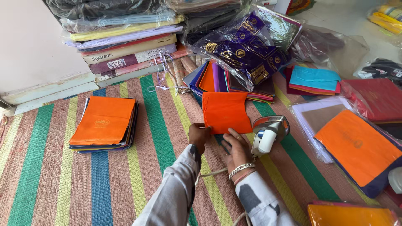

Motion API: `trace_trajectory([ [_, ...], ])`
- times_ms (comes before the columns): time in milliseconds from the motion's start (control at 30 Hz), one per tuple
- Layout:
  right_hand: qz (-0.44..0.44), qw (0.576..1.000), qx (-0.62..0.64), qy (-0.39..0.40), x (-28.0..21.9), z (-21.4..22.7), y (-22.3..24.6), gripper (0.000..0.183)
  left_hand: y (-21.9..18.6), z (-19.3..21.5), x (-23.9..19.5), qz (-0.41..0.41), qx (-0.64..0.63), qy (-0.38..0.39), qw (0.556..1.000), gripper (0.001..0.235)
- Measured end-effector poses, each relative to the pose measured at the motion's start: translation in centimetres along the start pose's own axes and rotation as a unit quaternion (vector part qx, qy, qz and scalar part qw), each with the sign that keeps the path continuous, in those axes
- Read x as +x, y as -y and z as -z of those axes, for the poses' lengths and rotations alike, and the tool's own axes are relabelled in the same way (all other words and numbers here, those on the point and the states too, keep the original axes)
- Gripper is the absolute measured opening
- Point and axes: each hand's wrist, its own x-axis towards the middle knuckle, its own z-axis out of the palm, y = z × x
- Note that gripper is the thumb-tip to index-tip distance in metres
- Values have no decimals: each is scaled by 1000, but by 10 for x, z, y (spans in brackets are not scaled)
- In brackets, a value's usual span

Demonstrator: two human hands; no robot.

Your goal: The person irons orange book covers one by one using a handheld iron. They fold each cover, press it with the iron, and place it on a stack. The person repeats this process for multiple covers.

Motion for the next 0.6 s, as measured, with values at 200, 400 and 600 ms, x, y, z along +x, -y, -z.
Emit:
trace_trajectory([
  [200,329,889,-318,32,-25,-30,21,70,-60,20,-32,-72,-110,151,980,23],
  [400,439,682,-583,-45,-62,-50,57,67,-152,72,-106,-77,-65,252,962,20],
  [600,268,880,-342,193,-62,-39,64,59,-193,125,-151,-64,-117,300,945,11],
])
